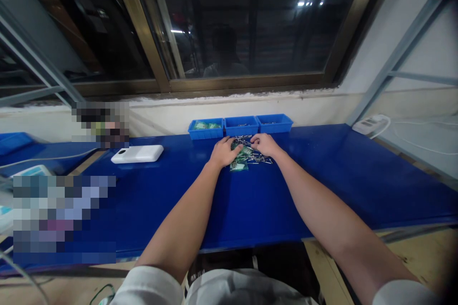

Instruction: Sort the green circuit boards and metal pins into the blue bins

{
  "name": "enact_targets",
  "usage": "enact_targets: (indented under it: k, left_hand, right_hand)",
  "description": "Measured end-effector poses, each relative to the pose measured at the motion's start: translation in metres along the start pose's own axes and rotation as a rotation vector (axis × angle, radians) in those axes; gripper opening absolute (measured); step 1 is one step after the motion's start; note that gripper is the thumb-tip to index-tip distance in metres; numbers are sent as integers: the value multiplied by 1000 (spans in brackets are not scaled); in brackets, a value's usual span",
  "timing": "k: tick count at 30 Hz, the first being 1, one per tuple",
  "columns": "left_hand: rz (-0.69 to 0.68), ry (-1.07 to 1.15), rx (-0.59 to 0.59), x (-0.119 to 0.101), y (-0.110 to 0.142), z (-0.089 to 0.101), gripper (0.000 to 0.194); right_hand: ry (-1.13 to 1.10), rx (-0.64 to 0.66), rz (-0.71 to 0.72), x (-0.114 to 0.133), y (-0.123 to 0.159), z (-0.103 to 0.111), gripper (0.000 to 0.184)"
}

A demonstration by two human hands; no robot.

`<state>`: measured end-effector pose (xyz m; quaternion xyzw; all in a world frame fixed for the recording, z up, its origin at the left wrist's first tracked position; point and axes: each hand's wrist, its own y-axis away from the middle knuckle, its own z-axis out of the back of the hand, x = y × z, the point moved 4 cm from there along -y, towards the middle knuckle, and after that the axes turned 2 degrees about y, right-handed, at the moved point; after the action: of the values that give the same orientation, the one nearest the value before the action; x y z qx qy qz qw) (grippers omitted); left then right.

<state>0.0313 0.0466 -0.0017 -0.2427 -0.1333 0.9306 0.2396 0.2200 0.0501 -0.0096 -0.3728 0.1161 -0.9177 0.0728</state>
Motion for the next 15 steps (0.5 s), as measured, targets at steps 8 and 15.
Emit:
enact_targets:
  k: [8,15]
  left_hand:
    - [-163,60,-159,-8,-1,10,41]
    - [-281,93,-164,-17,0,13,21]
  right_hand:
    - [-117,-136,27,10,1,7,12]
    - [-308,-107,123,28,4,5,13]
